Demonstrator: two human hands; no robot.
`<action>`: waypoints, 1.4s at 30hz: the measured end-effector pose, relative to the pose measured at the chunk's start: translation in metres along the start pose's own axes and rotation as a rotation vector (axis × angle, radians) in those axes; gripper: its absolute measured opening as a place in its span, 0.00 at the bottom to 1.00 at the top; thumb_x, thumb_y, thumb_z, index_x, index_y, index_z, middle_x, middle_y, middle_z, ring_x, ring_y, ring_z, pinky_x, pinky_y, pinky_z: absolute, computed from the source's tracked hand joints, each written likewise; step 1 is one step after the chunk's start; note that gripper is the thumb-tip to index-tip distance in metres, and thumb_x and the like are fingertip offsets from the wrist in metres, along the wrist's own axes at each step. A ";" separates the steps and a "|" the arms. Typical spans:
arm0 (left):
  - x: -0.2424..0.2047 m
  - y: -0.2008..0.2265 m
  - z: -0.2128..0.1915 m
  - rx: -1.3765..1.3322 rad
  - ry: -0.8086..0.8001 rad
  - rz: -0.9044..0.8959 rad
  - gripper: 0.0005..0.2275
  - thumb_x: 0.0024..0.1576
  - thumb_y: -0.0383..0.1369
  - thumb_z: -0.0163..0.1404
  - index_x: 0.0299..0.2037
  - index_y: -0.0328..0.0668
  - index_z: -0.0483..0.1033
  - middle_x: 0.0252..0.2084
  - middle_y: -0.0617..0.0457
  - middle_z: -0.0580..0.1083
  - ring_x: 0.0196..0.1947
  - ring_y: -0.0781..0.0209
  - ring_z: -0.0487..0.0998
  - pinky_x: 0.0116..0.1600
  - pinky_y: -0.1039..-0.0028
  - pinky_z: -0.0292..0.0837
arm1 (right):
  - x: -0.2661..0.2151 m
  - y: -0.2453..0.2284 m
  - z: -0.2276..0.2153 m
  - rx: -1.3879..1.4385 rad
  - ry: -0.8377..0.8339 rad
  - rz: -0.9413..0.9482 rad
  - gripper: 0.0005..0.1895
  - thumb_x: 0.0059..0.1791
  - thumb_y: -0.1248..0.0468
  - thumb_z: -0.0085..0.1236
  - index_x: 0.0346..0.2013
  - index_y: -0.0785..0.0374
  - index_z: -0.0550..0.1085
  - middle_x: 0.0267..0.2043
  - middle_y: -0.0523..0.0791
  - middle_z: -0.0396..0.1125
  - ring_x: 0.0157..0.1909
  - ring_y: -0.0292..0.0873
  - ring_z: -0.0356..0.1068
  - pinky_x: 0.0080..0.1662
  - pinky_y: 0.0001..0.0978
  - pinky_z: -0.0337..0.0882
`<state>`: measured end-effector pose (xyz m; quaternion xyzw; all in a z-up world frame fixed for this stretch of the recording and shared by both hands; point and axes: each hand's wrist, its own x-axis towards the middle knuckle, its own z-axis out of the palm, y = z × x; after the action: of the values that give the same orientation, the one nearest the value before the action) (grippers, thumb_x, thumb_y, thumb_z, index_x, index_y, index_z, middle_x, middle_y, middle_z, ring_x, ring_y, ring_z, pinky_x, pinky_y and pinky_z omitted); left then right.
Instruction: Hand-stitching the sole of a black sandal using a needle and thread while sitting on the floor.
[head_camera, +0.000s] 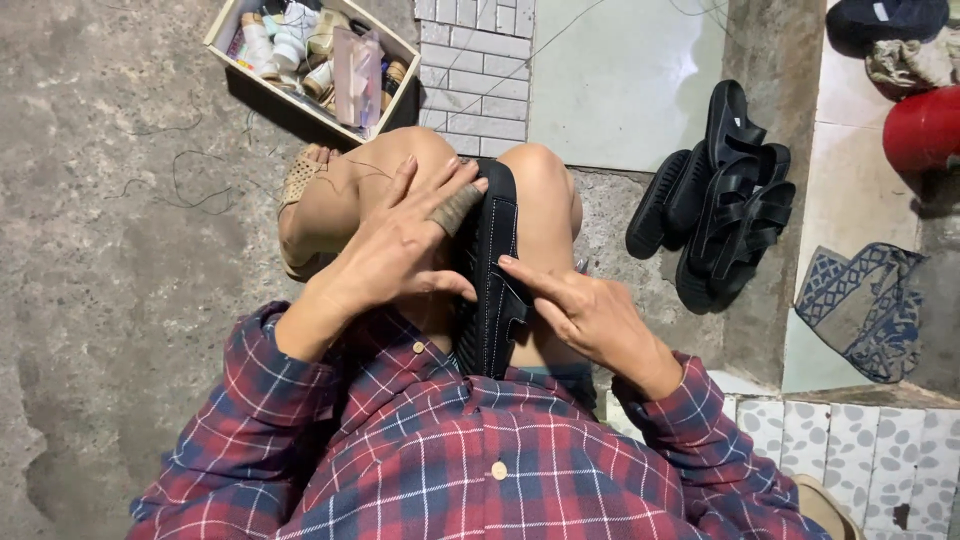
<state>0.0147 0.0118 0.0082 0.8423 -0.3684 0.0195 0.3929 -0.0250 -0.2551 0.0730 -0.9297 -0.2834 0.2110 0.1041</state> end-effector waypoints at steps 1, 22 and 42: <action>0.000 -0.003 0.009 0.046 0.019 -0.049 0.43 0.40 0.58 0.57 0.60 0.30 0.64 0.70 0.43 0.52 0.71 0.45 0.50 0.70 0.45 0.38 | 0.002 -0.002 -0.006 0.030 -0.035 0.038 0.28 0.51 0.57 0.39 0.66 0.32 0.56 0.24 0.47 0.64 0.25 0.52 0.66 0.30 0.44 0.68; 0.004 -0.002 0.042 0.180 0.206 -0.113 0.51 0.34 0.68 0.48 0.64 0.38 0.62 0.69 0.45 0.59 0.69 0.51 0.57 0.71 0.47 0.32 | 0.014 0.004 0.028 -0.113 0.313 -0.040 0.21 0.49 0.53 0.45 0.56 0.28 0.69 0.29 0.33 0.62 0.21 0.41 0.67 0.26 0.31 0.70; -0.020 0.057 -0.005 -0.865 0.224 -0.180 0.05 0.56 0.27 0.49 0.38 0.37 0.78 0.46 0.44 0.76 0.44 0.52 0.79 0.49 0.63 0.73 | 0.014 -0.011 0.016 -0.055 0.454 -0.141 0.15 0.49 0.58 0.50 0.49 0.42 0.75 0.29 0.39 0.66 0.20 0.46 0.68 0.24 0.34 0.69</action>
<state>-0.0346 0.0031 0.0419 0.6221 -0.2232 -0.0793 0.7463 -0.0267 -0.2367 0.0574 -0.9338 -0.3223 -0.0192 0.1543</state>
